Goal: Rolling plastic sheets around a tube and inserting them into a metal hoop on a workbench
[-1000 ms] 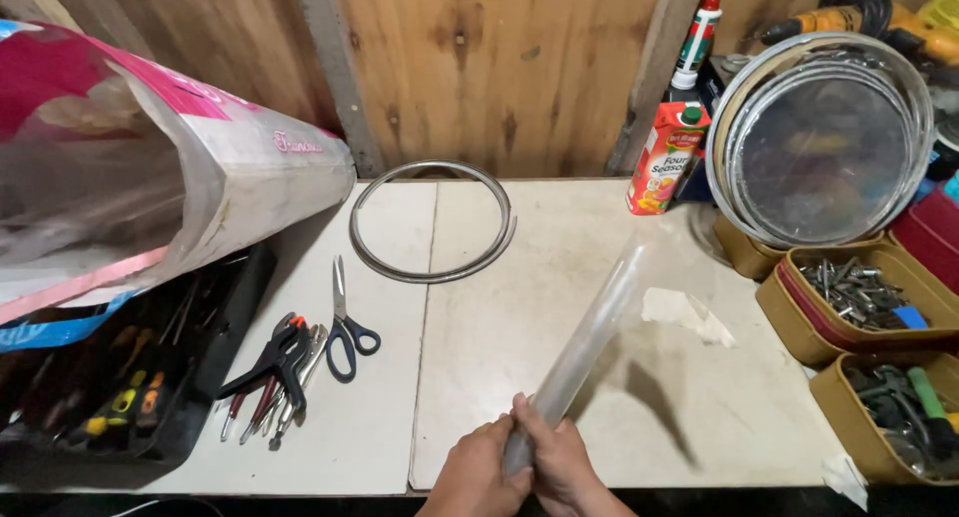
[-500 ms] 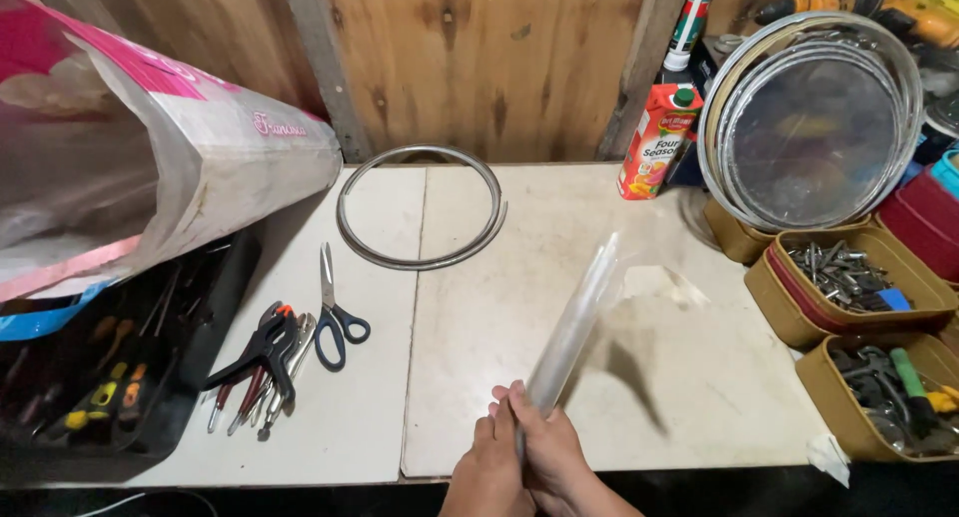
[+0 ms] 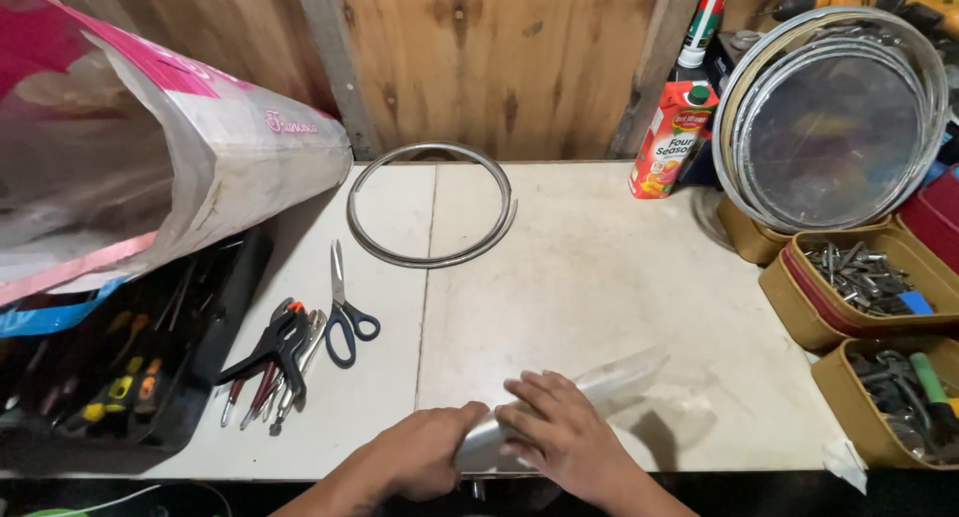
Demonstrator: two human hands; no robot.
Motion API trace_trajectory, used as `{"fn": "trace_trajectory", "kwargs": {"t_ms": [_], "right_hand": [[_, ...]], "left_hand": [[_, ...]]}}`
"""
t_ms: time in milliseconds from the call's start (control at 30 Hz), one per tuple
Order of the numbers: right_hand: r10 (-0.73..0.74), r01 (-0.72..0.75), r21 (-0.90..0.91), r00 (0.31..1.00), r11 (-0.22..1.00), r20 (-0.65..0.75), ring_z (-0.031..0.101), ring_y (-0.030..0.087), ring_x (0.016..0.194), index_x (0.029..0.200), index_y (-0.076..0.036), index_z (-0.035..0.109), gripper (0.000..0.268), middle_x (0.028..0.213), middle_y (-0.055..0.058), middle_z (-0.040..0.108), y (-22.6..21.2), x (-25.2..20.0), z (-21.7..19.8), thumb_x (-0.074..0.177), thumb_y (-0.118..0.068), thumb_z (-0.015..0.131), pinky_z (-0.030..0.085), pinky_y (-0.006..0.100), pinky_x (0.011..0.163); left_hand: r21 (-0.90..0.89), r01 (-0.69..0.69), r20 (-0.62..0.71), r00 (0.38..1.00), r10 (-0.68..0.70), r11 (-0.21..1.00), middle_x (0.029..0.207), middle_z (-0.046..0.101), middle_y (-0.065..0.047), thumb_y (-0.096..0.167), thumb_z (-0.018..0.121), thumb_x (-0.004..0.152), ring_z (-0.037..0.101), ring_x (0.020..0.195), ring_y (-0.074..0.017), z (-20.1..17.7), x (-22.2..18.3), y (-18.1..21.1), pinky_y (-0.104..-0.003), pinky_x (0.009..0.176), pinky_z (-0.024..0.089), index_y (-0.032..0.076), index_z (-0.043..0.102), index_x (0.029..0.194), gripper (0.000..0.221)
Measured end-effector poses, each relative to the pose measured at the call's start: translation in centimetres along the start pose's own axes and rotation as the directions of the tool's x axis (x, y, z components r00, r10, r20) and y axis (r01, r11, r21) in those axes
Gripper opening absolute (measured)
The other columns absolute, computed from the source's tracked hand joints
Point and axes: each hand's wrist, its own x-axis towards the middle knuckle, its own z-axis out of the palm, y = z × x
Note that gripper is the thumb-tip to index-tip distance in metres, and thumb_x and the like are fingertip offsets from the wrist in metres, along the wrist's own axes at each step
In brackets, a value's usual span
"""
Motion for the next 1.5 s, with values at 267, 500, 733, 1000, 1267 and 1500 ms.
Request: {"fn": "trace_trajectory", "kwargs": {"t_ms": [267, 500, 733, 1000, 1267, 1500], "right_hand": [[0.097, -0.119, 0.156, 0.986, 0.981, 0.139, 0.066, 0.03, 0.098, 0.12, -0.011, 0.069, 0.04, 0.114, 0.01, 0.07, 0.6, -0.7, 3.9, 0.103, -0.047, 0.058, 0.05, 0.046, 0.088], [0.161, -0.211, 0.216, 0.961, 0.953, 0.225, 0.066, 0.028, 0.098, 0.116, -0.012, 0.071, 0.031, 0.112, 0.007, 0.072, 0.7, 0.8, 3.2, 0.097, -0.037, 0.069, 0.05, 0.043, 0.082], [0.102, -0.139, 0.173, 0.973, 0.975, 0.207, 0.059, 0.031, 0.087, 0.109, -0.01, 0.065, 0.026, 0.108, 0.008, 0.068, 1.1, 0.3, 4.0, 0.1, -0.035, 0.063, 0.047, 0.044, 0.078], [0.252, -0.34, 0.277, 0.917, 0.899, 0.31, 0.061, 0.034, 0.089, 0.109, -0.006, 0.058, 0.041, 0.093, 0.014, 0.063, 2.2, -1.1, 4.9, 0.09, -0.037, 0.077, 0.049, 0.044, 0.081], [0.218, -0.221, 0.226, 0.975, 0.949, 0.038, 0.068, 0.032, 0.093, 0.105, -0.002, 0.067, 0.025, 0.106, 0.016, 0.069, -0.6, -2.8, -1.9, 0.093, -0.023, 0.076, 0.054, 0.04, 0.083], [0.741, -0.746, 0.034, 0.654, 0.665, -0.15, 0.056, 0.022, 0.131, 0.144, -0.016, 0.054, 0.069, 0.157, 0.011, 0.046, 7.2, -3.8, -9.8, 0.079, -0.017, 0.077, 0.056, 0.034, 0.092]], "left_hand": [[0.156, -0.113, -0.144, 0.98, 0.136, 0.981, 0.112, 0.049, -0.012, 0.003, 0.06, 0.078, 0.049, 0.106, -0.0343, 3.3, 3.5, -4.9, -0.048, 0.086, 0.047, 0.011, 0.056, 0.124, 0.047], [-0.113, -0.169, -0.405, 0.908, 0.11, 0.979, 0.129, 0.06, -0.012, 0.024, 0.077, 0.075, 0.055, 0.125, -0.0313, 1.0, 4.2, -3.8, -0.041, 0.108, 0.042, 0.014, 0.053, 0.146, 0.075], [-0.797, -0.522, -0.575, 0.502, -0.646, 0.303, 0.079, 0.072, -0.004, 0.016, 0.068, 0.085, 0.069, 0.059, -0.0148, 2.6, 11.3, 2.0, -0.026, 0.063, 0.06, 0.007, 0.078, 0.099, 0.02], [-0.781, -0.489, -0.618, 0.517, -0.593, 0.387, 0.062, 0.065, -0.007, 0.022, 0.065, 0.088, 0.06, 0.049, -0.0157, 3.3, 13.8, 0.6, -0.029, 0.052, 0.05, 0.006, 0.075, 0.089, 0.019], [-0.236, -0.499, -0.958, 0.266, -0.112, 0.834, 0.068, 0.071, 0.002, 0.02, 0.069, 0.086, 0.063, 0.057, -0.0129, 4.9, 15.6, 0.7, -0.03, 0.062, 0.053, 0.015, 0.073, 0.083, 0.007], [-0.095, -0.496, -0.922, 0.371, 0.112, 0.863, 0.072, 0.067, 0.002, 0.022, 0.069, 0.086, 0.063, 0.06, -0.0164, 5.5, 16.2, 0.9, -0.031, 0.061, 0.052, 0.016, 0.069, 0.088, 0.007]]}}
